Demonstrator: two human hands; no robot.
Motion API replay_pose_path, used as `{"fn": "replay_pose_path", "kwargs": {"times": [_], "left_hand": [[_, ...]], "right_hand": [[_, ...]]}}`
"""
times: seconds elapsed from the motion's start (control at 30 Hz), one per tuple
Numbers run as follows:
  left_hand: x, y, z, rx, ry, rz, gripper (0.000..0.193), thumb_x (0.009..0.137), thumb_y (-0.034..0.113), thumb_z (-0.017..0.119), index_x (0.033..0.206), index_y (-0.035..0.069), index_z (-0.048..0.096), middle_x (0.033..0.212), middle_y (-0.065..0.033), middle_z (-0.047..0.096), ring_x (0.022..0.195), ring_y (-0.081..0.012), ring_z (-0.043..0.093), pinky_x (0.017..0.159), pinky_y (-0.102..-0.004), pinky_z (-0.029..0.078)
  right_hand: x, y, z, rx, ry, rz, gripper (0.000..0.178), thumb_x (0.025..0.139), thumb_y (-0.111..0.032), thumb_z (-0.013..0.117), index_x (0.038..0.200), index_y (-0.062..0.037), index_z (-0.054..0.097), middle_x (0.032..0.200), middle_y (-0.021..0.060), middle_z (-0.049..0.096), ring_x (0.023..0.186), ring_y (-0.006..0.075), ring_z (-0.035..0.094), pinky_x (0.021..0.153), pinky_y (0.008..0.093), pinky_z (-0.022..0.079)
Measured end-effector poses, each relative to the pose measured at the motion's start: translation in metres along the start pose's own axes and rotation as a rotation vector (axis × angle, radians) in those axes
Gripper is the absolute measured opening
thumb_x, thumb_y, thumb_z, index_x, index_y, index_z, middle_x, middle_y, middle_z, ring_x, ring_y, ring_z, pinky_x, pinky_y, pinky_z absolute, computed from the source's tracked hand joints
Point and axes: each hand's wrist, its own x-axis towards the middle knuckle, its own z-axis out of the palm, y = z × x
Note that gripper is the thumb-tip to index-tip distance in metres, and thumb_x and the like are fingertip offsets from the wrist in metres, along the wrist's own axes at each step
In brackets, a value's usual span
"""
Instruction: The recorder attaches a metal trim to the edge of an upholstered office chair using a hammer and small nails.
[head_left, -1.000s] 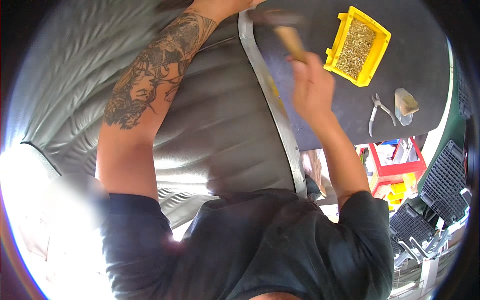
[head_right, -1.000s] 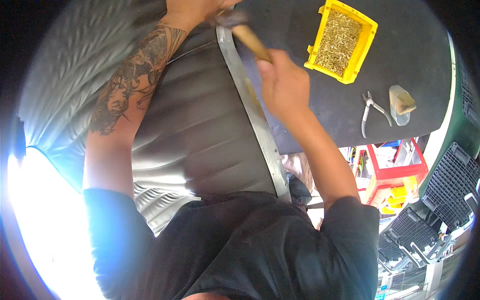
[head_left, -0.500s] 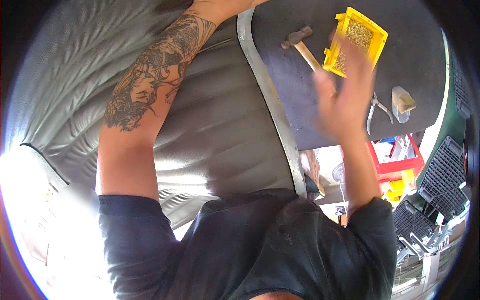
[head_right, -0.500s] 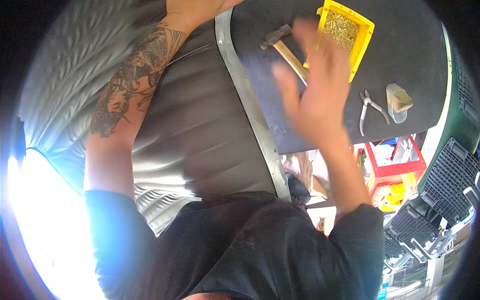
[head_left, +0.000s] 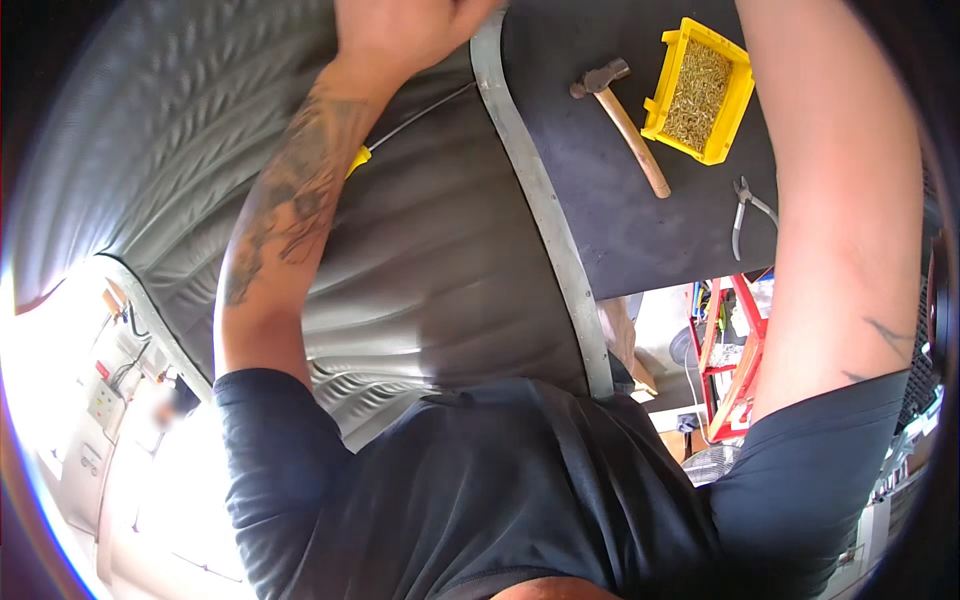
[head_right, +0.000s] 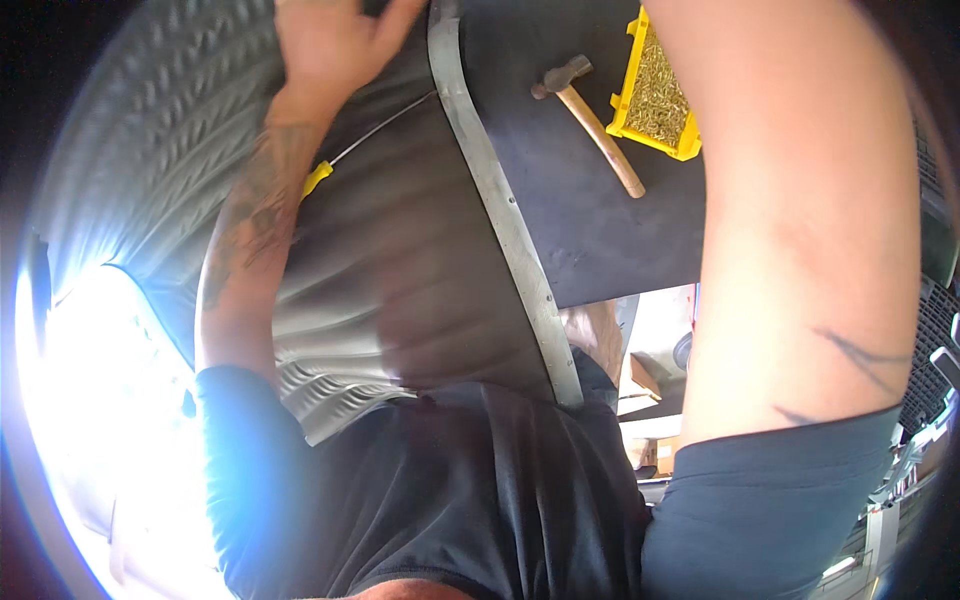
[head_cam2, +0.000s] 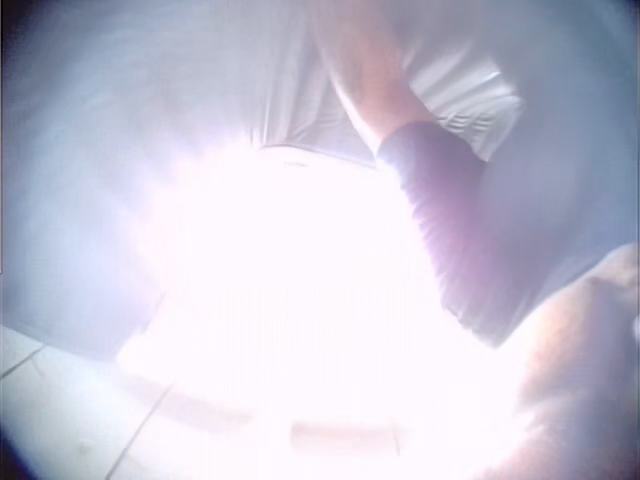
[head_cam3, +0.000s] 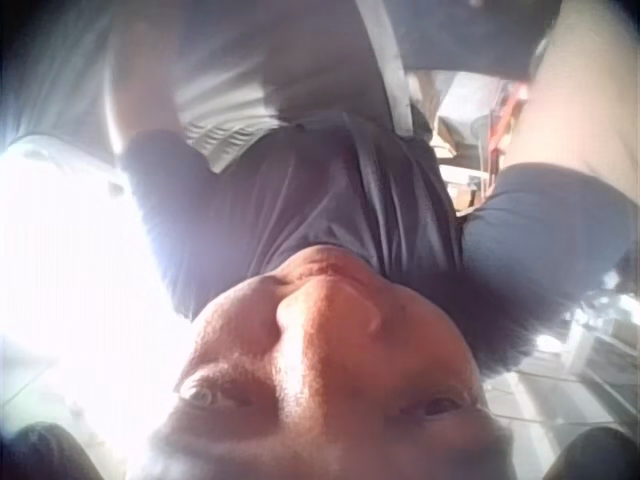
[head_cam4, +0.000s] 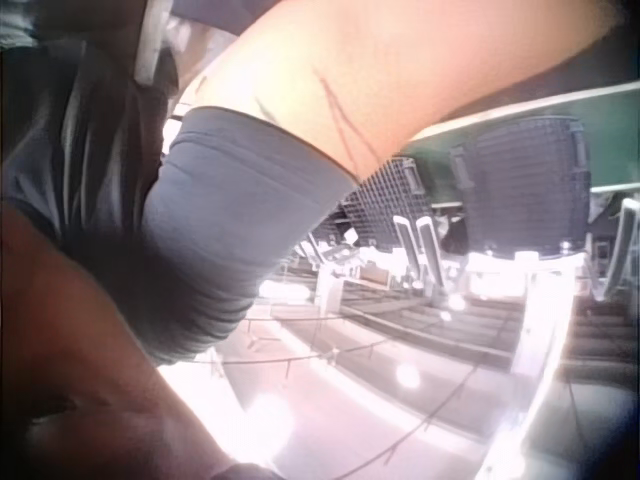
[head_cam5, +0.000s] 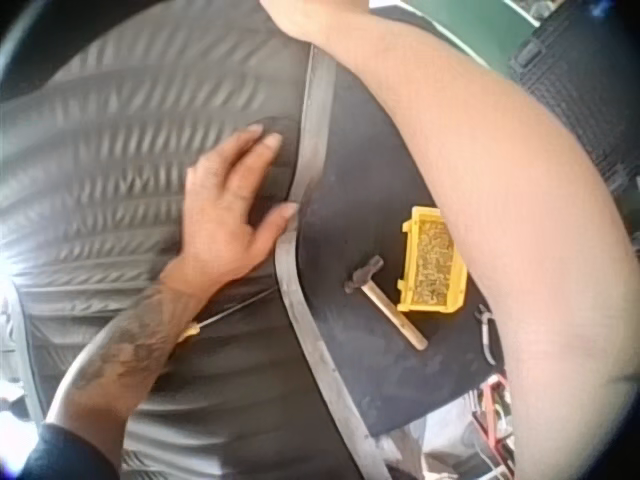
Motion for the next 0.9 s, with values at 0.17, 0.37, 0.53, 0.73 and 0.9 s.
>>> {"fn": "replay_pose_path", "kwargs": {"times": [0.17,0.37,0.53,0.73,0.9], "left_hand": [[-0.025,0.009,-0.088,-0.303,-0.477,-0.438,0.044,0.100,0.036,0.075,0.132,0.006,0.067,0.125,-0.0136,0.072,0.113,-0.0309,0.069,0.091,-0.0388,0.056],[-0.105,0.026,-0.084,0.147,-0.847,-0.068,0.036,0.100,0.029,0.071,0.125,0.004,0.065,0.121,-0.0124,0.071,0.111,-0.0323,0.068,0.082,-0.0428,0.057],[-0.100,0.026,-0.081,0.138,-0.915,-0.100,0.035,0.098,0.026,0.069,0.126,0.005,0.065,0.097,-0.0107,0.069,0.089,-0.0307,0.069,0.075,-0.0438,0.057],[-0.078,0.020,-0.130,0.227,-0.877,-0.038,0.047,0.098,0.017,0.064,0.145,0.024,0.066,0.082,-0.0059,0.065,0.067,-0.0262,0.068,0.061,-0.0411,0.056],[-0.076,0.032,-0.133,0.399,-0.861,0.054,0.053,0.093,0.011,0.065,0.143,0.026,0.069,0.084,-0.0045,0.064,0.063,-0.0224,0.067,0.053,-0.0374,0.055]], "right_hand": [[0.013,0.002,0.001,-0.020,-0.024,-0.016,0.031,0.094,-0.029,0.074,0.118,-0.0096,0.070,0.096,0.0131,0.071,0.089,0.0331,0.068,0.082,0.0433,0.053],[0.020,0.005,0.010,-0.008,-0.030,-0.010,0.029,0.094,-0.028,0.074,0.116,-0.0098,0.070,0.096,0.0126,0.071,0.089,0.0325,0.068,0.082,0.0431,0.053],[0.014,0.009,0.014,-0.002,-0.042,0.004,0.028,0.093,-0.028,0.074,0.115,-0.0100,0.071,0.095,0.0122,0.070,0.089,0.0319,0.068,0.082,0.0429,0.053],[0.019,0.011,0.015,-0.002,-0.037,0.010,0.027,0.093,-0.027,0.074,0.113,-0.0102,0.071,0.094,0.0117,0.070,0.089,0.0313,0.068,0.083,0.0427,0.052],[0.023,0.016,0.017,-0.019,-0.046,0.000,0.025,0.092,-0.027,0.074,0.111,-0.0104,0.071,0.093,0.0113,0.070,0.090,0.0308,0.067,0.083,0.0425,0.052]]}}
